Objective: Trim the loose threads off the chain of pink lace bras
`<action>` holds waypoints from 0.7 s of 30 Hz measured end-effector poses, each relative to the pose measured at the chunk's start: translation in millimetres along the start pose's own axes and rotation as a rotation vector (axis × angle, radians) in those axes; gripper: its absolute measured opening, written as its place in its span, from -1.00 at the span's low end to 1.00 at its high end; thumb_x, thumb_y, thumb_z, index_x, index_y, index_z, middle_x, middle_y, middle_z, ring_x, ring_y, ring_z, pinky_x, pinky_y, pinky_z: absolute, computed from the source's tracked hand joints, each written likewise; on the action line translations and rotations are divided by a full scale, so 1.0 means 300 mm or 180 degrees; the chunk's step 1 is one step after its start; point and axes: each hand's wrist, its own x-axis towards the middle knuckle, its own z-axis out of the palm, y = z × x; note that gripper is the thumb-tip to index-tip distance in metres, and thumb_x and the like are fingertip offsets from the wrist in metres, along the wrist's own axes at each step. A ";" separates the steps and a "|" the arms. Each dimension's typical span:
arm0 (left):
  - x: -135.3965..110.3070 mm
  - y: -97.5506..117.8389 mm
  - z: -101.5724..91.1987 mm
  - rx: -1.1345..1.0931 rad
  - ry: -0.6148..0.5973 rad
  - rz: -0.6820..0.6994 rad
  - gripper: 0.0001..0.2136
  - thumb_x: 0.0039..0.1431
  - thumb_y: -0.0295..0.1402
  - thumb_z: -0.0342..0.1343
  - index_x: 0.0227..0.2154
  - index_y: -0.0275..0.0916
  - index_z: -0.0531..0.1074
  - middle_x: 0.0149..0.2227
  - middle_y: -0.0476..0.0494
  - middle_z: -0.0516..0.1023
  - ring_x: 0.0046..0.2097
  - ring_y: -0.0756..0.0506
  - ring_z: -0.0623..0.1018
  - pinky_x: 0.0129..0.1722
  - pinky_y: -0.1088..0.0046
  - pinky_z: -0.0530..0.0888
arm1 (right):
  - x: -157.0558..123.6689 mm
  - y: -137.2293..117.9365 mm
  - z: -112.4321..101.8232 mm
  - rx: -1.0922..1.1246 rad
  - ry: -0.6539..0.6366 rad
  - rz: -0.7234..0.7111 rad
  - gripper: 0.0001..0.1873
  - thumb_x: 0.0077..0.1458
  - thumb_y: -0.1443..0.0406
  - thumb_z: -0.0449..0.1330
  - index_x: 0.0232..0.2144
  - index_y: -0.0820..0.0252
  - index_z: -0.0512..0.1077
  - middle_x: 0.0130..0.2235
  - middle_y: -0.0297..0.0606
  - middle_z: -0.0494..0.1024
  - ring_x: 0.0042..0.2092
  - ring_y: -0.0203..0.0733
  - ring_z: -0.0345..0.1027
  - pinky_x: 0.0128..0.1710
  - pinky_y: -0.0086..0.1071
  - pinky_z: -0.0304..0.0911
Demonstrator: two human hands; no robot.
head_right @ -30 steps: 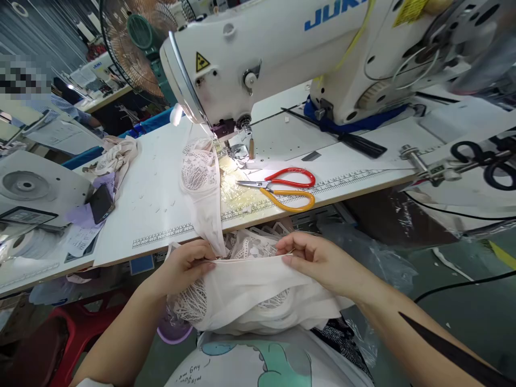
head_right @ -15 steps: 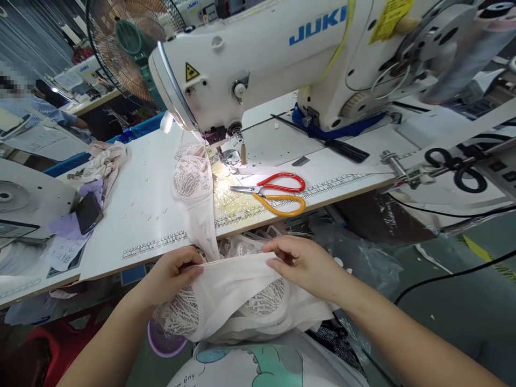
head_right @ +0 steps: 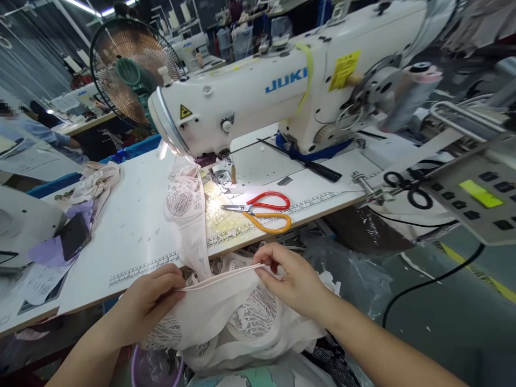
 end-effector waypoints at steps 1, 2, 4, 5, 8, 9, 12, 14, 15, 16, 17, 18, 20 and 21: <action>0.000 -0.003 0.000 0.0013 0.0028 0.0018 -0.82 0.26 -0.42 -0.15 -0.37 -0.19 0.35 -0.32 -0.06 0.40 -0.33 -0.01 0.45 -0.37 0.51 0.36 | 0.001 0.001 0.004 0.0054 0.0080 0.0021 -0.83 0.06 0.41 0.10 -0.26 0.09 0.31 -0.39 -0.34 0.48 -0.42 -0.29 0.32 -0.45 -0.44 0.28; 0.000 -0.007 0.000 0.0028 0.0058 0.0040 -0.82 0.26 -0.42 -0.15 -0.37 -0.18 0.35 -0.33 -0.06 0.40 -0.33 -0.01 0.45 -0.37 0.52 0.37 | 0.002 0.003 0.007 0.0121 0.0154 -0.0004 -0.79 0.06 0.42 0.11 -0.22 0.09 0.29 -0.38 -0.34 0.49 -0.41 -0.29 0.33 -0.45 -0.45 0.28; 0.002 -0.015 0.004 0.0072 0.0112 0.0121 -0.81 0.26 -0.42 -0.16 -0.37 -0.18 0.35 -0.35 -0.06 0.40 -0.35 -0.01 0.46 -0.38 0.53 0.38 | 0.006 0.003 0.011 0.0186 0.0295 -0.0132 -0.76 0.05 0.44 0.11 -0.21 0.10 0.28 -0.37 -0.34 0.51 -0.39 -0.30 0.35 -0.46 -0.48 0.28; 0.003 -0.019 0.006 0.0105 0.0155 0.0188 -0.81 0.26 -0.42 -0.16 -0.37 -0.18 0.35 -0.36 -0.06 0.40 -0.36 -0.01 0.46 -0.39 0.53 0.38 | 0.009 0.002 0.011 0.0160 0.0357 -0.0203 -0.76 0.04 0.46 0.11 -0.23 0.10 0.31 -0.38 -0.34 0.51 -0.40 -0.30 0.35 -0.47 -0.48 0.28; 0.003 -0.022 0.015 0.0280 0.0318 0.0403 -0.81 0.26 -0.43 -0.16 -0.36 -0.17 0.36 -0.37 -0.07 0.41 -0.40 0.00 0.47 -0.44 0.54 0.39 | 0.017 -0.007 0.004 0.0086 0.0474 -0.0367 -0.78 0.00 0.49 0.08 -0.33 0.11 0.38 -0.39 -0.33 0.50 -0.38 -0.30 0.34 -0.45 -0.48 0.27; 0.000 -0.021 0.018 0.0365 0.0363 0.0462 -0.80 0.26 -0.43 -0.16 -0.35 -0.17 0.37 -0.37 -0.07 0.41 -0.41 0.00 0.47 -0.45 0.54 0.38 | 0.019 -0.010 0.000 0.0074 0.0515 -0.0439 -0.78 -0.01 0.50 0.07 -0.34 0.11 0.39 -0.39 -0.32 0.50 -0.36 -0.28 0.34 -0.43 -0.46 0.28; -0.013 -0.011 0.018 0.0598 0.0449 0.0577 -0.80 0.25 -0.45 -0.15 -0.34 -0.17 0.38 -0.37 -0.09 0.43 -0.42 0.00 0.47 -0.46 0.54 0.38 | 0.023 -0.019 -0.011 -0.0050 0.0696 -0.0822 -0.74 0.01 0.52 0.06 -0.31 0.10 0.40 -0.38 -0.31 0.52 -0.30 -0.25 0.36 -0.34 -0.41 0.32; -0.016 0.001 0.008 0.0650 0.0492 0.0563 -0.79 0.25 -0.44 -0.16 -0.35 -0.17 0.39 -0.37 -0.10 0.43 -0.43 -0.01 0.47 -0.47 0.53 0.38 | 0.025 -0.021 -0.018 -0.0184 0.0798 -0.1070 -0.73 0.04 0.52 0.06 -0.29 0.10 0.40 -0.39 -0.31 0.55 -0.29 -0.24 0.38 -0.30 -0.38 0.34; -0.012 0.007 0.000 0.0618 0.0465 0.0512 -0.78 0.25 -0.44 -0.16 -0.36 -0.18 0.39 -0.37 -0.10 0.44 -0.42 -0.01 0.47 -0.47 0.53 0.38 | 0.027 -0.020 -0.022 -0.0268 0.0805 -0.1084 -0.75 0.05 0.51 0.07 -0.29 0.10 0.41 -0.39 -0.31 0.56 -0.29 -0.24 0.39 -0.30 -0.38 0.35; -0.002 0.012 -0.011 0.0546 0.0395 0.0441 -0.78 0.25 -0.43 -0.17 -0.37 -0.18 0.39 -0.37 -0.10 0.44 -0.40 -0.01 0.48 -0.45 0.53 0.39 | 0.030 -0.016 -0.026 -0.0366 0.0798 -0.1022 -0.78 0.07 0.48 0.07 -0.29 0.10 0.42 -0.39 -0.31 0.57 -0.30 -0.23 0.41 -0.31 -0.38 0.36; 0.016 0.016 -0.024 0.0449 0.0292 0.0356 -0.79 0.25 -0.42 -0.16 -0.36 -0.18 0.39 -0.35 -0.10 0.46 -0.38 -0.02 0.49 -0.42 0.52 0.41 | 0.033 -0.011 -0.032 -0.0468 0.0781 -0.0914 -0.81 0.09 0.45 0.08 -0.30 0.10 0.43 -0.39 -0.30 0.58 -0.32 -0.23 0.44 -0.33 -0.39 0.38; 0.042 0.016 -0.038 0.0339 0.0169 0.0273 -0.80 0.24 -0.40 -0.15 -0.33 -0.18 0.39 -0.31 -0.10 0.48 -0.34 -0.03 0.50 -0.37 0.50 0.43 | 0.037 -0.003 -0.038 -0.0562 0.0750 -0.0796 -0.83 0.10 0.42 0.10 -0.31 0.11 0.45 -0.38 -0.28 0.59 -0.33 -0.22 0.46 -0.35 -0.39 0.39; 0.113 0.001 -0.070 0.0178 -0.0044 0.0143 -0.80 0.23 -0.31 -0.09 -0.17 -0.17 0.39 -0.16 -0.13 0.50 -0.21 -0.07 0.52 -0.23 0.43 0.46 | 0.045 0.018 -0.052 -0.0697 0.0678 -0.0625 -0.85 0.10 0.38 0.12 -0.32 0.12 0.49 -0.37 -0.25 0.61 -0.36 -0.19 0.49 -0.38 -0.36 0.40; 0.152 -0.015 -0.088 0.0138 -0.0104 0.0113 -0.72 0.23 -0.24 -0.09 -0.07 -0.18 0.36 -0.05 -0.16 0.49 -0.13 -0.10 0.51 -0.14 0.39 0.45 | 0.049 0.029 -0.059 -0.0768 0.0640 -0.0589 -0.84 0.11 0.37 0.12 -0.31 0.12 0.50 -0.37 -0.23 0.62 -0.37 -0.16 0.50 -0.38 -0.34 0.41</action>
